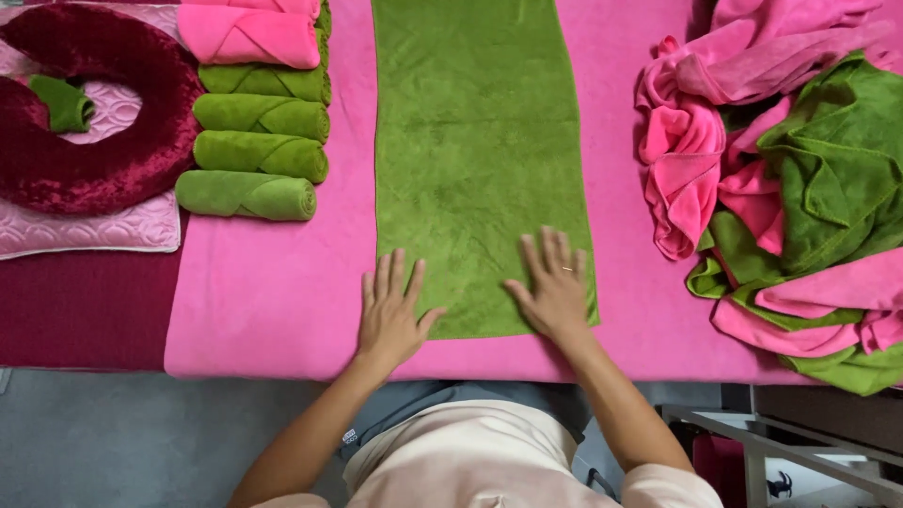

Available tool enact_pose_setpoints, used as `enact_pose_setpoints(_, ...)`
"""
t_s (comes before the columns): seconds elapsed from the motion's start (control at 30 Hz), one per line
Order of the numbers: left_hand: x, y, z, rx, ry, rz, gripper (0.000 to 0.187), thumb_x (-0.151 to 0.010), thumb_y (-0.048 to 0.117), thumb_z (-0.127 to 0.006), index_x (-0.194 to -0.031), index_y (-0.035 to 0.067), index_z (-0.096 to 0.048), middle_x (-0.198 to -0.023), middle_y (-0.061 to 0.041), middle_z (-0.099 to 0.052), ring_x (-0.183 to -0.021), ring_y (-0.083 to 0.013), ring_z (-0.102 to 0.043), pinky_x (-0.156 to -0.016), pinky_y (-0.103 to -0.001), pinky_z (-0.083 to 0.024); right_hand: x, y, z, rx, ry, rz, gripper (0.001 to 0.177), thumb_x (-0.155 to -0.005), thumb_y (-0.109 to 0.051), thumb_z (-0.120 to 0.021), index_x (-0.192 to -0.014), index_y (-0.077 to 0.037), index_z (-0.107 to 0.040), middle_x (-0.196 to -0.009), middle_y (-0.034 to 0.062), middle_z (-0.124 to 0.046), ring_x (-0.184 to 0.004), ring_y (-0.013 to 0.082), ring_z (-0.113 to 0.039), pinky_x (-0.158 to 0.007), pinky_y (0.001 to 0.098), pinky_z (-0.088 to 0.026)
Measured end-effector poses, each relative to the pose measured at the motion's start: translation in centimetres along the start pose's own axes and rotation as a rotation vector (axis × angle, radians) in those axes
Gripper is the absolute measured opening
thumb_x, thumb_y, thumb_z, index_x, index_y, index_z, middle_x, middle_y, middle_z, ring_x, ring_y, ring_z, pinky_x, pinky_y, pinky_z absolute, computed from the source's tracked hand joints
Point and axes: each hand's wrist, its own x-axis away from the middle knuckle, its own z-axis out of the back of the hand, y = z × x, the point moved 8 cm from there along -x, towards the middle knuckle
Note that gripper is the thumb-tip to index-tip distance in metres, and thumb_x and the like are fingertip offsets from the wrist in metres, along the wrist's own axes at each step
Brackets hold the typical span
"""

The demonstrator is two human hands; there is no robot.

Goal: Folding and rolling pink and green towels into decorative shapes on a massage table.

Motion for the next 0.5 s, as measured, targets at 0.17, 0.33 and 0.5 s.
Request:
enact_pose_setpoints(0.17, 5.9, -3.8, -1.8, 0.029, 0.080, -0.207, 0.087, -0.095, 0.065, -0.062, -0.161, 0.012, -0.041, -0.172, -0.022, -0.024, -0.160, -0.0395, -0.020, -0.127, -0.055, -0.011, 5.4, 6.6, 1.3, -0.120, 0.086, -0.015, 0.078, -0.098, -0.060, -0.059, -0.161, -0.014, -0.046, -0.171, 0.0222, -0.032, -0.157, 0.0443, -0.028, -0.122, 0.0689, -0.024)
enact_pose_setpoints(0.33, 8.7, -6.0, -0.7, 0.321, 0.389, -0.396, 0.018, -0.091, 0.012, -0.075, -0.107, 0.014, -0.079, -0.136, -0.006, -0.071, -0.132, -0.0302, -0.064, -0.118, -0.047, -0.046, 10.3, 9.6, 1.2, -0.214, 0.324, 0.348, 0.032, -0.076, -0.019, -0.076, -0.108, -0.018, -0.079, -0.123, 0.0042, -0.074, -0.122, 0.0322, -0.069, -0.108, 0.0455, -0.054)
enact_pose_setpoints(0.5, 8.4, -5.8, -1.2, 0.250, 0.394, -0.455, 0.016, -0.097, 0.010, -0.066, -0.110, 0.012, -0.075, -0.127, -0.008, -0.072, -0.128, -0.0329, -0.066, -0.113, -0.050, -0.050, 10.3, 10.0, 1.3, -0.062, 0.415, 0.347, 0.023, -0.079, -0.010, -0.076, -0.100, -0.019, -0.080, -0.113, 0.0002, -0.076, -0.106, 0.0271, -0.071, -0.085, 0.0386, -0.056)
